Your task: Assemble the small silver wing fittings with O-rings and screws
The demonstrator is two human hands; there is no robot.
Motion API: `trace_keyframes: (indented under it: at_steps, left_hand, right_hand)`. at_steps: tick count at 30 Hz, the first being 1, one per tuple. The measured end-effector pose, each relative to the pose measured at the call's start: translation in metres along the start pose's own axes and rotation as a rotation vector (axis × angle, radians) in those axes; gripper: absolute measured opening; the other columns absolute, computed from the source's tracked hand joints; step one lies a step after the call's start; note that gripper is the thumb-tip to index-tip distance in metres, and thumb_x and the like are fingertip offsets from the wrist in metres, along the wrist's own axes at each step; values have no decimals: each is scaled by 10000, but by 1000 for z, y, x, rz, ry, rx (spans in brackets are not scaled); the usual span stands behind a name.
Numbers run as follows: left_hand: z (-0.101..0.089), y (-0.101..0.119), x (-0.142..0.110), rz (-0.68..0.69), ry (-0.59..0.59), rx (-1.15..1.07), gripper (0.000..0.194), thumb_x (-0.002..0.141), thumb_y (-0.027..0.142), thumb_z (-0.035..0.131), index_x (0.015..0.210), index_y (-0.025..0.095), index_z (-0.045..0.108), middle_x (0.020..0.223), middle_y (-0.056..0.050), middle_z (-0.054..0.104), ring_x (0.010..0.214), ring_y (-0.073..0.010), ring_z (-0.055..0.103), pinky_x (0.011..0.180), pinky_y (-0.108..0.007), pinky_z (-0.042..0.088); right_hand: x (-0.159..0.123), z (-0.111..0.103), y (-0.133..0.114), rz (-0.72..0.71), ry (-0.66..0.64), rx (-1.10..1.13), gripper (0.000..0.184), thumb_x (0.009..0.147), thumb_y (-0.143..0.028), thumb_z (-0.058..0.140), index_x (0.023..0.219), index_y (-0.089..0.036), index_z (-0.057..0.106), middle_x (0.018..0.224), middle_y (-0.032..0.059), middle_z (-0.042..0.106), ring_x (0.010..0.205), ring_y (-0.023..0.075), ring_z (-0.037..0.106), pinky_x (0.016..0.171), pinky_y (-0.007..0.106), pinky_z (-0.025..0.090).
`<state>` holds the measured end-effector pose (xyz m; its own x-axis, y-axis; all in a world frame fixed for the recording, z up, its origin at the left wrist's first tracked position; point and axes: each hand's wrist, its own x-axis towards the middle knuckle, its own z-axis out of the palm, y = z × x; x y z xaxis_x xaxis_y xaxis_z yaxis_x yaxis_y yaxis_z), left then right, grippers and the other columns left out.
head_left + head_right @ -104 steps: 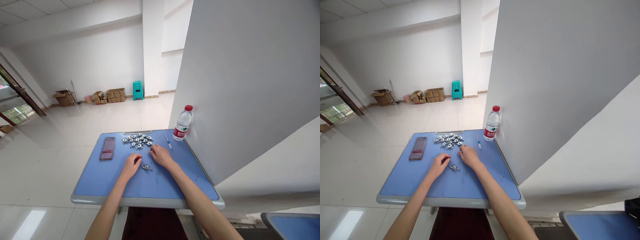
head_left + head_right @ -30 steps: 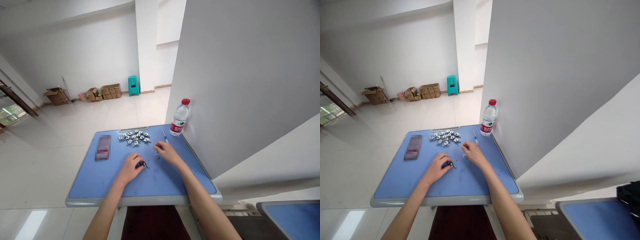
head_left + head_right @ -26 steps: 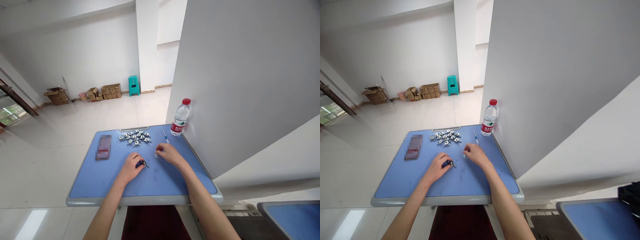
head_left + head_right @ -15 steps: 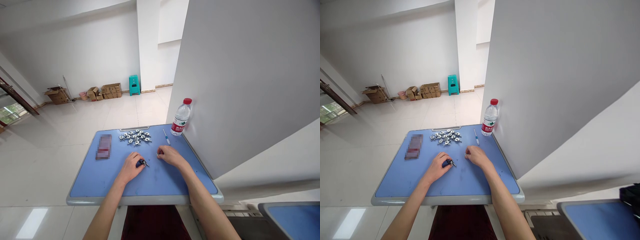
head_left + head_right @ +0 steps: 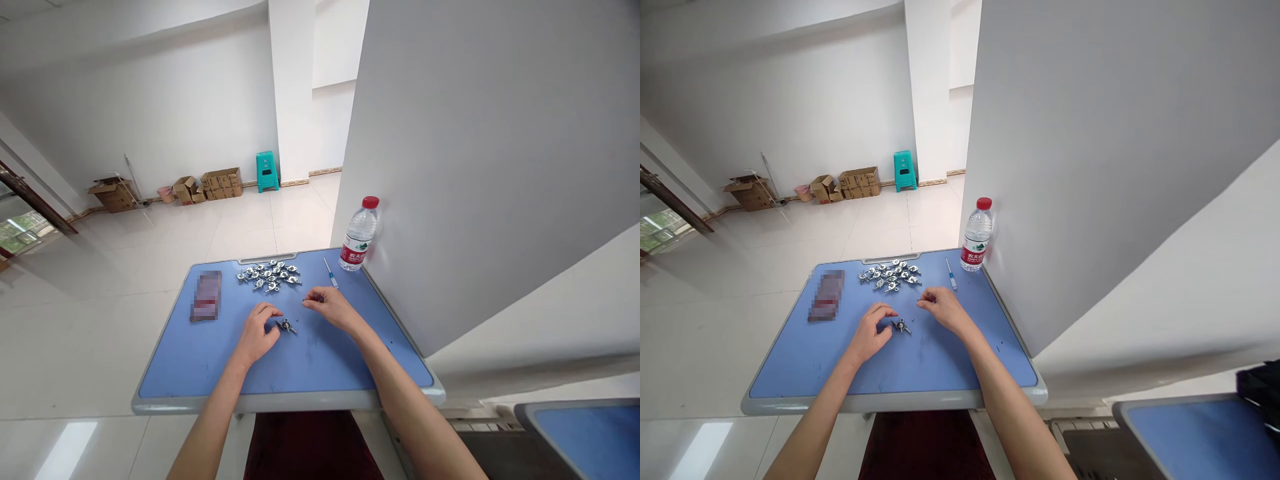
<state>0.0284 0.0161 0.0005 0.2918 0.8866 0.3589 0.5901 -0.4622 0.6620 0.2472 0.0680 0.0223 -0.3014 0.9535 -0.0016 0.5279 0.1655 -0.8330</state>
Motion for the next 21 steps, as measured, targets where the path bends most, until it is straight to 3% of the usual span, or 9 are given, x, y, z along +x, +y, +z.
trace_keyframes:
  at_steps: [3, 7, 10, 17, 21]
  left_hand:
    - [0, 0, 1, -23, 45, -31, 265, 761, 39, 496, 922, 203, 627, 936, -46, 618, 896, -203, 581, 805, -341, 494]
    - [0, 3, 2, 1, 44, -79, 121, 863, 165, 540, 931, 200, 634, 930, -49, 619, 896, -195, 583, 802, -328, 489]
    - [0, 4, 2, 19, 43, -94, 80, 889, 211, 541, 874, 192, 618, 892, -45, 610, 868, -187, 577, 780, -313, 488]
    - [0, 5, 2, 0, 2, -127, 150, 912, 226, 490, 793, 189, 574, 835, -34, 583, 816, -174, 551, 730, -285, 465]
    - [1, 4, 2, 21, 20, -70, 239, 944, 275, 462, 730, 191, 529, 756, -24, 551, 754, -169, 515, 691, -286, 445]
  right_hand:
    - [1, 7, 1, -40, -20, 268, 211, 762, -361, 615, 697, -171, 678, 685, 28, 689, 683, 172, 594, 671, 291, 428]
    - [1, 21, -1, -100, -138, 457, 272, 740, -435, 665, 742, -169, 723, 719, 48, 728, 756, 203, 641, 751, 325, 465]
    - [0, 28, -2, -93, -195, 511, 316, 721, -473, 700, 765, -161, 726, 694, 44, 725, 725, 201, 646, 744, 329, 474]
    - [1, 39, -4, -97, -160, 602, 332, 675, -477, 747, 729, -149, 731, 695, 47, 719, 711, 192, 642, 747, 329, 486]
    - [0, 40, -5, -112, -155, 514, 288, 694, -429, 719, 747, -145, 730, 692, 32, 698, 654, 162, 597, 679, 297, 463]
